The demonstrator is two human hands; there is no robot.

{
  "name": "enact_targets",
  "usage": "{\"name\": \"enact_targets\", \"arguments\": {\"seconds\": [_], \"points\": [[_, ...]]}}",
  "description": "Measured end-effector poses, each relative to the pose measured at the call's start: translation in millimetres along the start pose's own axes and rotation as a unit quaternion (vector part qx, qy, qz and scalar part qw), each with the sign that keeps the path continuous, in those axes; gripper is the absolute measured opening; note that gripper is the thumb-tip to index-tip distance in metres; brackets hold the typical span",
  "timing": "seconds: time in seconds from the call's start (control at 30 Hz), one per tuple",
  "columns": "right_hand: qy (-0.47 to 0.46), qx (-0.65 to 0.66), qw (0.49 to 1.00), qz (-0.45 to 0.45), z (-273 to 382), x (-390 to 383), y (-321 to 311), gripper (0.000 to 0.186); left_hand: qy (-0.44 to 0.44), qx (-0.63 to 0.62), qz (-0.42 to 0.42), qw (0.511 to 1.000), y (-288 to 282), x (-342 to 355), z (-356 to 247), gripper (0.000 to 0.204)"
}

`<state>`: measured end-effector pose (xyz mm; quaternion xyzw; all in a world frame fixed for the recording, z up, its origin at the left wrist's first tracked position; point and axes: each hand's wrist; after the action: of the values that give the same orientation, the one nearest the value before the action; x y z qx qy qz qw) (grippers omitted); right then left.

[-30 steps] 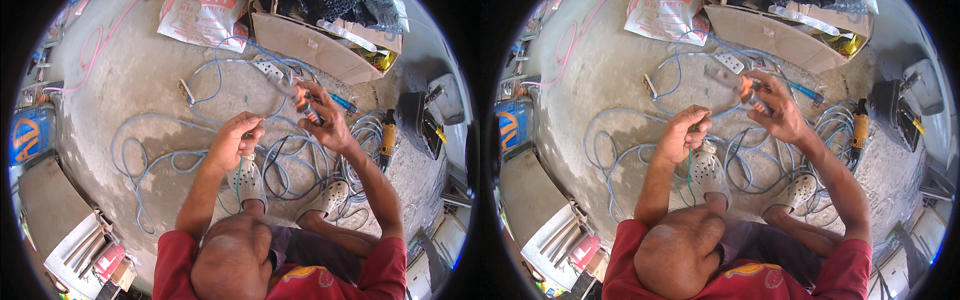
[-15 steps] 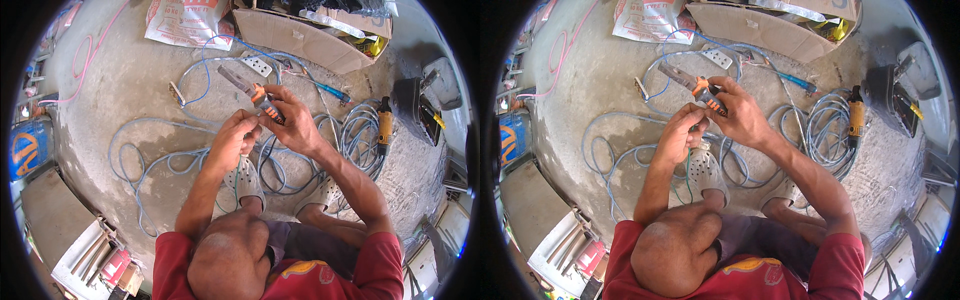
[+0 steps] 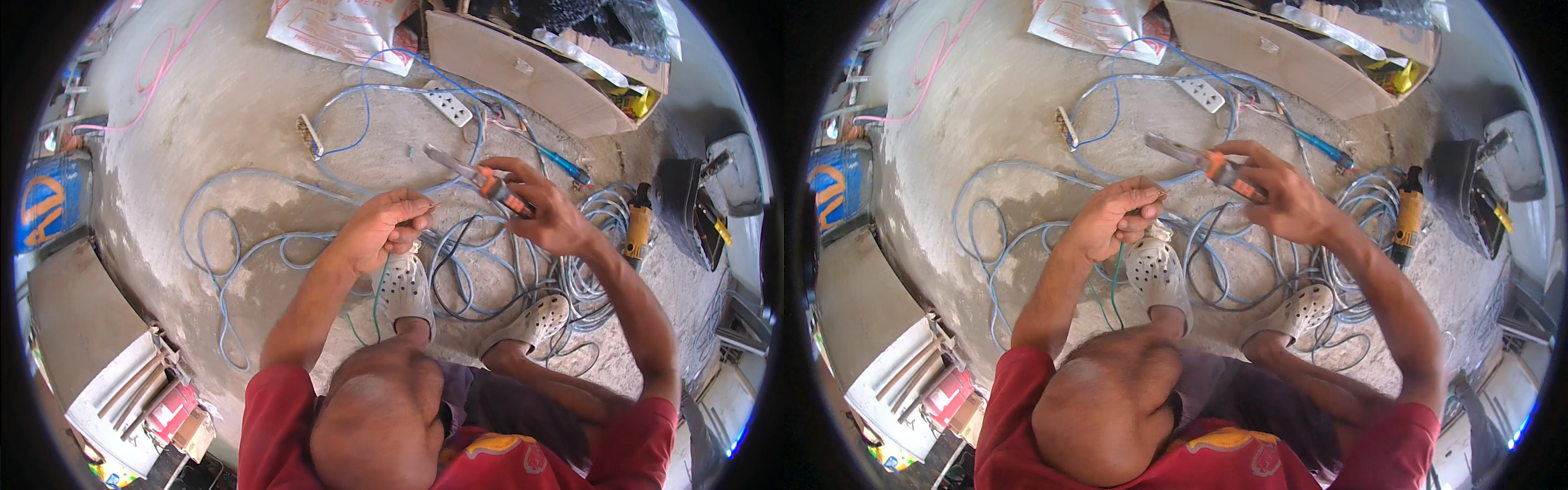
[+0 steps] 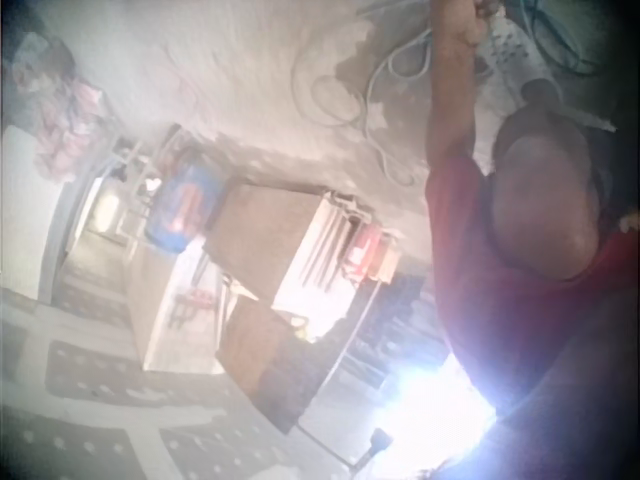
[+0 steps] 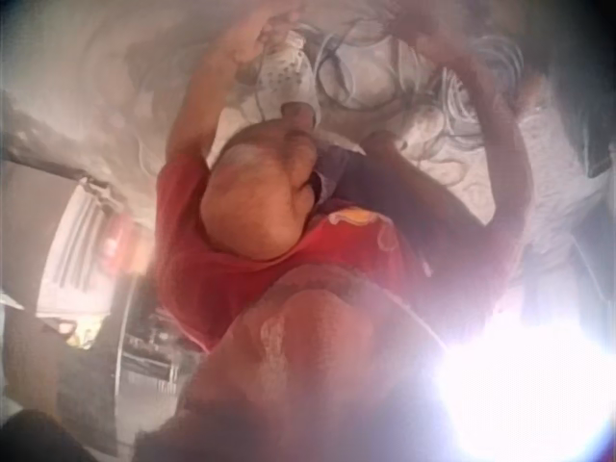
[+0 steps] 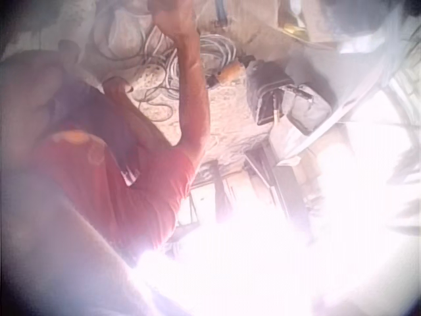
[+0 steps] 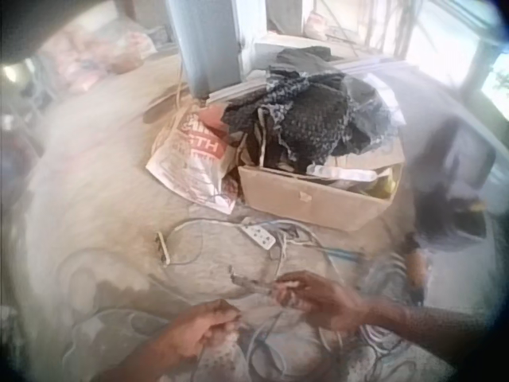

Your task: The person sits on the floor and uses pliers and a screwdriver to strip wires and connect them to a small electrical device. The person manipulates the wires and secures them into the device's terminals.

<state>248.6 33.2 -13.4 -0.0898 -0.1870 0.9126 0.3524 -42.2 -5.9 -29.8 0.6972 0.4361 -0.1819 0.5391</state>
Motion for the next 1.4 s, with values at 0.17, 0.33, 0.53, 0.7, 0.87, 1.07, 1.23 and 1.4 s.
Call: {"name": "enact_targets", "arguments": {"seconds": [0.17, 0.33, 0.53, 0.7, 0.87, 1.07, 1.23, 1.4], "points": [[-0.070, -0.311, 0.948, -0.008, 11.3, -17.2, -10.5, 0.046, -0.011, -0.020, 0.033, 0.999, -8.6, -3.9, -2.3, 0.014], [-0.039, -0.387, 0.921, -0.003, 15.7, -23.7, 0.5, 0.045, 0.011, -0.020, -0.028, 0.999, -3.6, -3.7, -0.3, 0.014], [-0.037, -0.427, 0.904, 0.004, 20.2, -22.6, 8.2, 0.045, 0.012, -0.008, -0.024, 1.000, 4.9, -6.0, 0.6, 0.013], [-0.056, -0.438, 0.897, 0.017, 12.5, -27.7, 8.7, 0.042, 0.016, 0.017, -0.034, 0.999, 8.6, -6.0, 2.8, 0.012], [-0.067, -0.422, 0.904, 0.027, 14.5, -26.2, 2.8, 0.036, 0.017, 0.034, -0.037, 0.999, 9.7, -6.5, 3.5, 0.013], [-0.012, -0.217, 0.975, 0.039, 8.3, -36.6, 8.1, 0.045, 0.102, 0.132, -0.105, 0.980, 21.4, -8.4, 7.3, 0.016], [0.109, 0.082, 0.983, 0.119, 13.2, -40.4, 3.2, 0.055, 0.164, 0.252, -0.134, 0.944, 20.6, -5.7, 12.8, 0.016], [0.210, 0.223, 0.934, 0.185, 30.4, -30.6, -5.3, 0.059, 0.183, 0.280, -0.142, 0.932, 15.1, -2.4, 17.9, 0.015]]}}
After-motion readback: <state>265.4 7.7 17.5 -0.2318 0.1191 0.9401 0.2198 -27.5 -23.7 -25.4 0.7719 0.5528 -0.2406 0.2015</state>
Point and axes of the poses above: each hand's wrist, its own x-axis towards the middle knuckle, its own y-axis out of the palm, z = x × y, and after that the axes turned 8 degrees about -y, right-handed
